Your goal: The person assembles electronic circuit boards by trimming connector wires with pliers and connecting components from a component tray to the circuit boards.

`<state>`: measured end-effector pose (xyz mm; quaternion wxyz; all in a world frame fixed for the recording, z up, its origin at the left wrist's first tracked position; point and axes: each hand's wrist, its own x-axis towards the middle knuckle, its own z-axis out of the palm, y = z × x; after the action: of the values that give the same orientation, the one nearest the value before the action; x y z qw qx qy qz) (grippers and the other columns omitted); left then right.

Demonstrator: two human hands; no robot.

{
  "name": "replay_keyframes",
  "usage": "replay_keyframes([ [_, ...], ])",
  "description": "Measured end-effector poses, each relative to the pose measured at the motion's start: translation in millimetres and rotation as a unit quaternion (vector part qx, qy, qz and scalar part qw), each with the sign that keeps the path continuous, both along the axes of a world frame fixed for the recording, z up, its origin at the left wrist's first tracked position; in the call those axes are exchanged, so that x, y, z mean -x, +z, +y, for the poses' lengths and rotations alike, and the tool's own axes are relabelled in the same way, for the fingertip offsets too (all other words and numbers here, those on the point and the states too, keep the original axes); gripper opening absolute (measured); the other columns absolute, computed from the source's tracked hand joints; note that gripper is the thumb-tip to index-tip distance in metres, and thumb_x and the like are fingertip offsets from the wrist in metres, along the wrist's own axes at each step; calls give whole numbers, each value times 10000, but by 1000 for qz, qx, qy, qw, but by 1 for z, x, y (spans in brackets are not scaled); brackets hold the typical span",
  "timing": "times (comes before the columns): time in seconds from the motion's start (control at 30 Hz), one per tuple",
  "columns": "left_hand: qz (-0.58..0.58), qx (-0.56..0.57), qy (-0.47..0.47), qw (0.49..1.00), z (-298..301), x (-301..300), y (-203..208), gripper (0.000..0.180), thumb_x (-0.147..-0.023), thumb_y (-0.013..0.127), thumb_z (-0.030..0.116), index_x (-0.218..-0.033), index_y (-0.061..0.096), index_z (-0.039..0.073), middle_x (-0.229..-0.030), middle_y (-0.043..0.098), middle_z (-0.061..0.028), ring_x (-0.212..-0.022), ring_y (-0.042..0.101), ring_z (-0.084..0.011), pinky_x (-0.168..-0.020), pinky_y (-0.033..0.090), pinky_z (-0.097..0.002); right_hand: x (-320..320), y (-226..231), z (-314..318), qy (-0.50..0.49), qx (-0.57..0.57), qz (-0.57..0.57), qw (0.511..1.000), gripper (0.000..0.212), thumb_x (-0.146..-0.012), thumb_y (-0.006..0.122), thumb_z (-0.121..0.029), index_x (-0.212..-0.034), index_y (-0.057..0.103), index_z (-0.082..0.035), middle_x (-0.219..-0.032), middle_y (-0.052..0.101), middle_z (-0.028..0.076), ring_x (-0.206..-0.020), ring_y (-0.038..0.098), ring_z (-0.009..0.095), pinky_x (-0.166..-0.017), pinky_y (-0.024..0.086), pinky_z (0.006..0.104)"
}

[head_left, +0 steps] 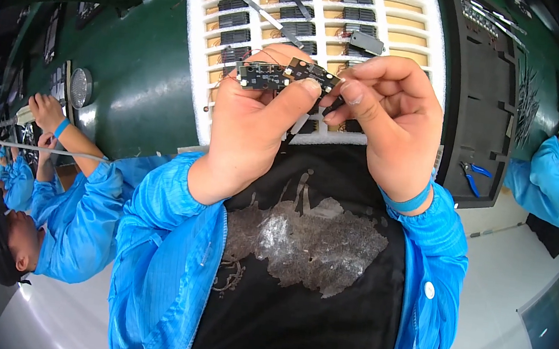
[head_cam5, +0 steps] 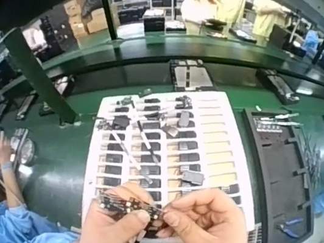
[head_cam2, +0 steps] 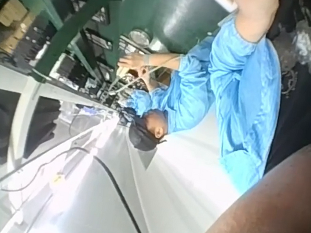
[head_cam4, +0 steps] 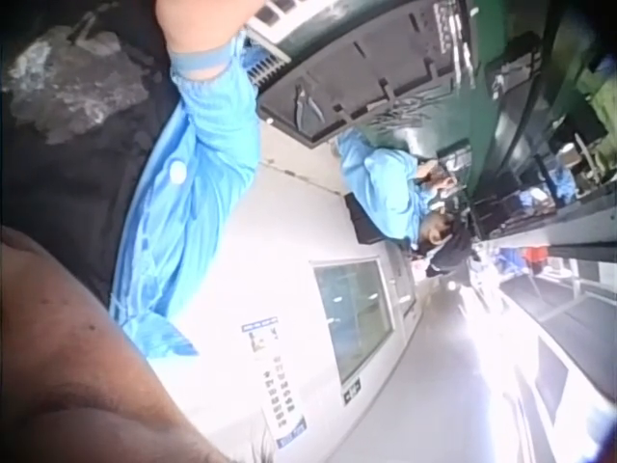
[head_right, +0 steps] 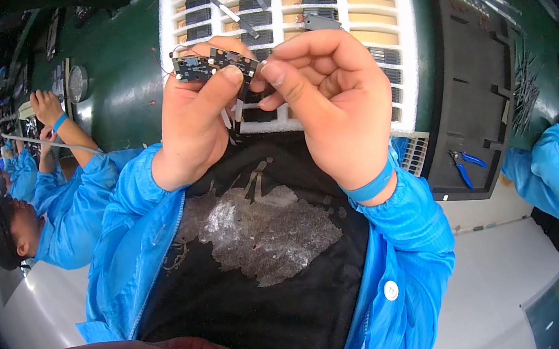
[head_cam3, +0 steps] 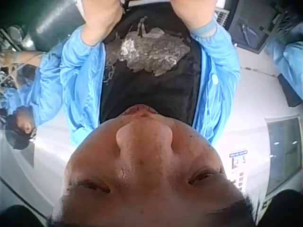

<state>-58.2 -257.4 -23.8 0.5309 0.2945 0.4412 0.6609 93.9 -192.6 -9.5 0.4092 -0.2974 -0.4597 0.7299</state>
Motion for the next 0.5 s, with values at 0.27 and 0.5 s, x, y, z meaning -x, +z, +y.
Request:
replay_keyframes([
  [0.27,-103,32,-50,993,1,-4,4,216,-922,563,-36,-1130,617,-20,-1126,642,-104,-1028,626,-174,-935,498,-316,4,-13,6,-53,16,64,996,146,-910,645,22,-1029,560,19,-888,696,133,-712,688,157,-639,566,242],
  [0.5,-33,67,-87,993,0,-6,0,267,-948,554,77,-1203,588,8,-1143,659,-114,-1053,644,-208,-904,523,-350,5,-15,7,-64,-47,25,997,167,-921,636,10,-1079,583,27,-903,700,114,-787,684,149,-653,555,241],
])
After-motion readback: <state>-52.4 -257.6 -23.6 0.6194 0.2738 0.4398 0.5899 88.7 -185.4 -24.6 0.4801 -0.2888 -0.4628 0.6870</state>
